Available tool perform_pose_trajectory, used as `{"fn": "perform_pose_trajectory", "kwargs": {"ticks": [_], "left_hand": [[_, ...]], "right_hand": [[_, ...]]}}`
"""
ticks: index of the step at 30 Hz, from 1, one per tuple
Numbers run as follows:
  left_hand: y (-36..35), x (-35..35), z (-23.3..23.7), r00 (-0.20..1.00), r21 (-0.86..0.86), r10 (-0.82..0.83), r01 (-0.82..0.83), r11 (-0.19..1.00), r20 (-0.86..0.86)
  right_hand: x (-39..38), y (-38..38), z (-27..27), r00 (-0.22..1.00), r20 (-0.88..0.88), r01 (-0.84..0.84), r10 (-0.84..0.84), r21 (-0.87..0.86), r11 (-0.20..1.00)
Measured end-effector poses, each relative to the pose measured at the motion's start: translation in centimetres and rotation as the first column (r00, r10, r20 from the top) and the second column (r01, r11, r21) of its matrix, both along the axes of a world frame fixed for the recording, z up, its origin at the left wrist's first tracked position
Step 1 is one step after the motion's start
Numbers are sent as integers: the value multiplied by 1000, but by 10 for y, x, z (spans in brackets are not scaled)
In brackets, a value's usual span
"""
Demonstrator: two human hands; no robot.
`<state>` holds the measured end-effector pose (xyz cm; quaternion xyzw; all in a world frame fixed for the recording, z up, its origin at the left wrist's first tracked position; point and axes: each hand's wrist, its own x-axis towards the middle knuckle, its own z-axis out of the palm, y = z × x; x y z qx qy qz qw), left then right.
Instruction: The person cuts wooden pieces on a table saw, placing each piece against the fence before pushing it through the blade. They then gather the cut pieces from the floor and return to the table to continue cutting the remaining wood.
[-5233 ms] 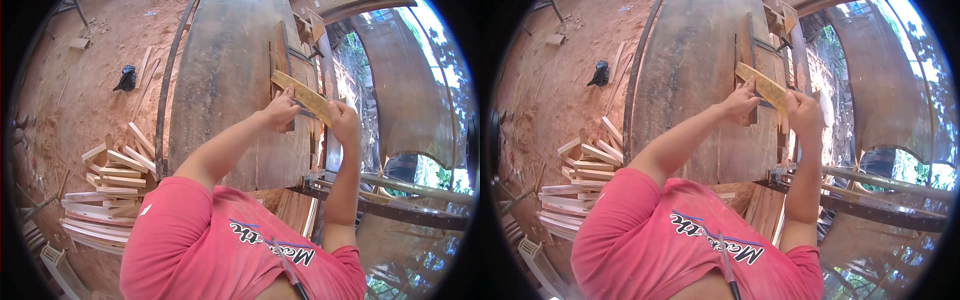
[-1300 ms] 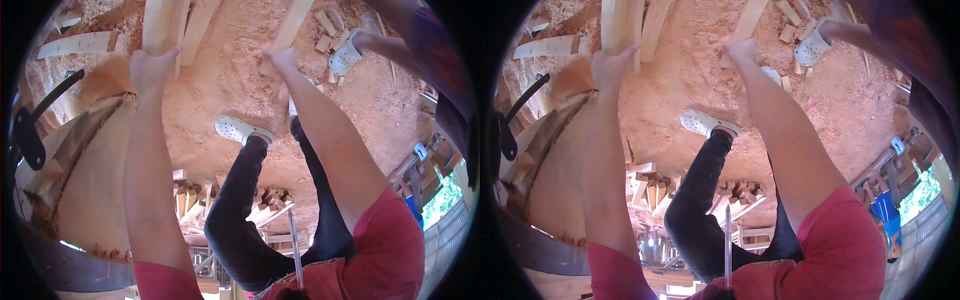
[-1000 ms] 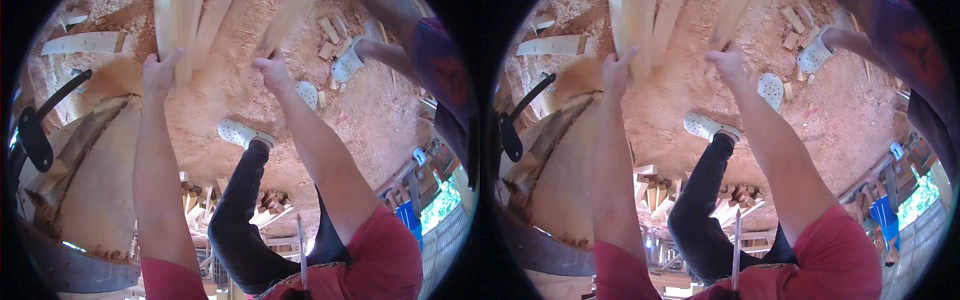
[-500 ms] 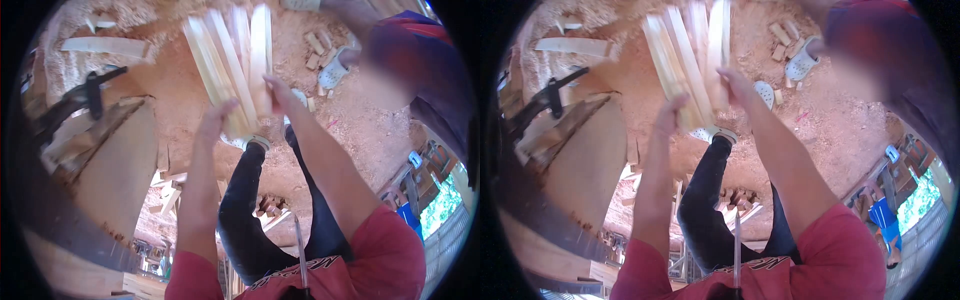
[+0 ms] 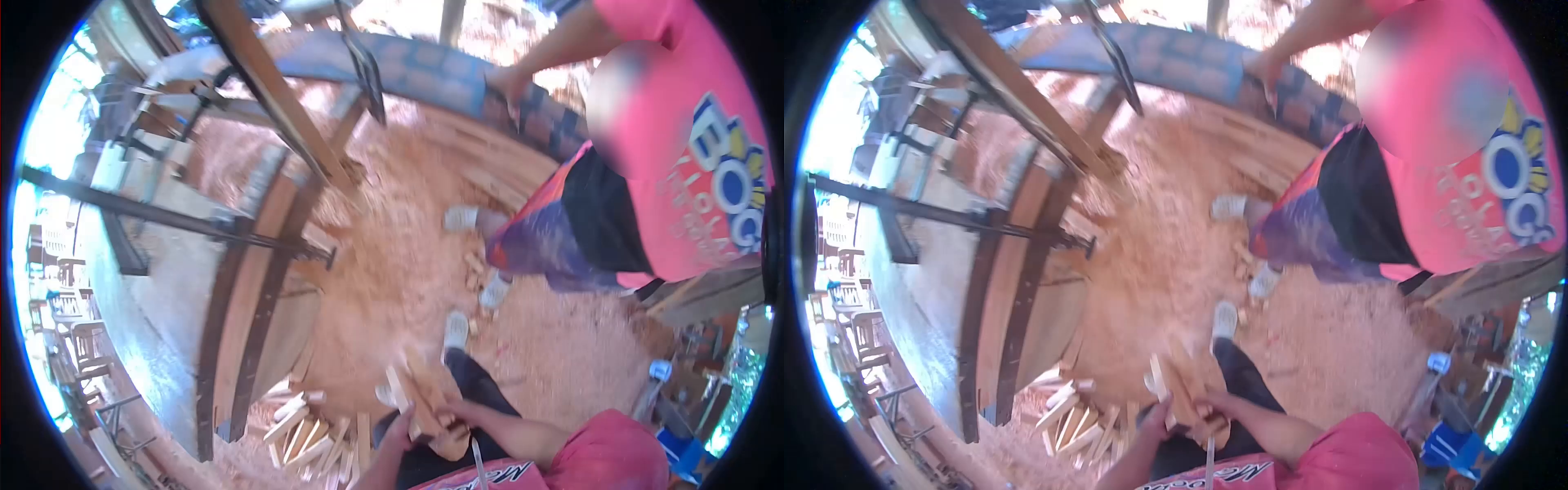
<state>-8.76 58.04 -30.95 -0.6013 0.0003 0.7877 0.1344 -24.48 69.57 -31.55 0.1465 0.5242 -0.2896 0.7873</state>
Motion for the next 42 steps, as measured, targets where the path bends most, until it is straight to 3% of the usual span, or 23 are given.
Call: {"fn": "perform_pose_trajectory", "kwargs": {"ticks": [2, 4, 7, 9, 10, 12, 13, 14, 15, 21, 23, 25, 26, 27, 28, 29, 30, 32, 33, 34, 37, 39, 42], "left_hand": [[12, 20, 32, 1000, -13, -1, 1, 1000, -14], [23, 45, 24, 971, 95, 227, -220, 971, -72], [3, 83, 49, 979, 57, 171, -165, 985, -113], [10, 125, 56, 727, 126, 381, -380, 916, -572], [8, 143, 69, 682, 120, 417, -439, 890, -600], [0, 163, 109, 754, 11, 480, -532, 847, -450], [-2, 174, 125, 758, -29, 505, -565, 825, -413], [-3, 187, 139, 748, -61, 531, -599, 798, -398], [-3, 198, 154, 733, -85, 559, -632, 770, -388], [5, 253, 211, 593, -166, 663, -789, 592, -457], [12, 271, 218, 550, -165, 673, -820, 548, -494], [14, 282, 215, 501, -145, 653, -842, 520, -568], [12, 278, 211, 509, -155, 638, -836, 526, -578], [1, 261, 199, 749, -482, 529, -662, 573, -399], [-2, 268, 154, 682, -267, 568, -716, 645, -461], [-9, 235, 184, 844, -429, 466, -536, 728, -265], [-16, 213, 154, 854, -398, 440, -519, 756, -279], [-19, 172, 150, 840, -286, 387, -505, 815, -380], [-19, 163, 162, 832, -234, 378, -495, 837, -407], [-15, 172, 164, 815, -279, 396, -533, 799, -424], [1, 208, 215, 800, -280, 427, -562, 778, -421], [26, 225, 298, 799, -539, 493, -598, 594, -344], [49, 259, 304, 760, -578, 601, -614, 537, -250]], "right_hand": [[19, 6, 18, 995, 35, -89, 90, -14, 996], [53, 19, 6, 992, 73, -103, 100, 39, 994], [61, -3, 9, 994, 87, -72, 64, 97, 993], [57, -7, 31, 999, 24, -28, 25, 118, 993], [56, -14, 40, 998, -65, -16, 23, 104, 994], [43, -29, 44, 991, -132, 25, -27, -21, 999], [39, -46, 81, 939, -343, 42, 3, 125, 991], [28, -40, 38, 954, -281, 136, -100, 112, 984], [30, -37, 54, 956, -275, 135, -102, 106, 985], [-4, -86, 112, 885, -348, 257, -311, -192, 947], [9, -83, 116, 712, -567, 178, -414, -424, 888], [38, -83, 125, 656, -617, 196, -435, -417, 888], [62, -82, 150, 702, -618, 154, -354, -353, 923], [80, -86, 175, 738, -618, 104, -272, -295, 950], [102, -85, 180, 792, -573, 42, -208, -289, 957], [119, -86, 185, 836, -531, -23, -142, -292, 956], [132, -95, 196, 843, -529, -53, -101, -269, 962], [165, -95, 213, 982, -160, -132, 102, -188, 973], [163, -93, 163, 990, -108, -107, 94, -127, 986], [150, -92, 190, 997, 75, 5, 8, -167, 986], [132, -88, 151, 987, -162, 15, -22, -41, 999], [111, -83, 179, 988, -149, -53, 41, -78, 996], [78, -77, 237, 958, -279, -83, 59, -76, 994]]}}
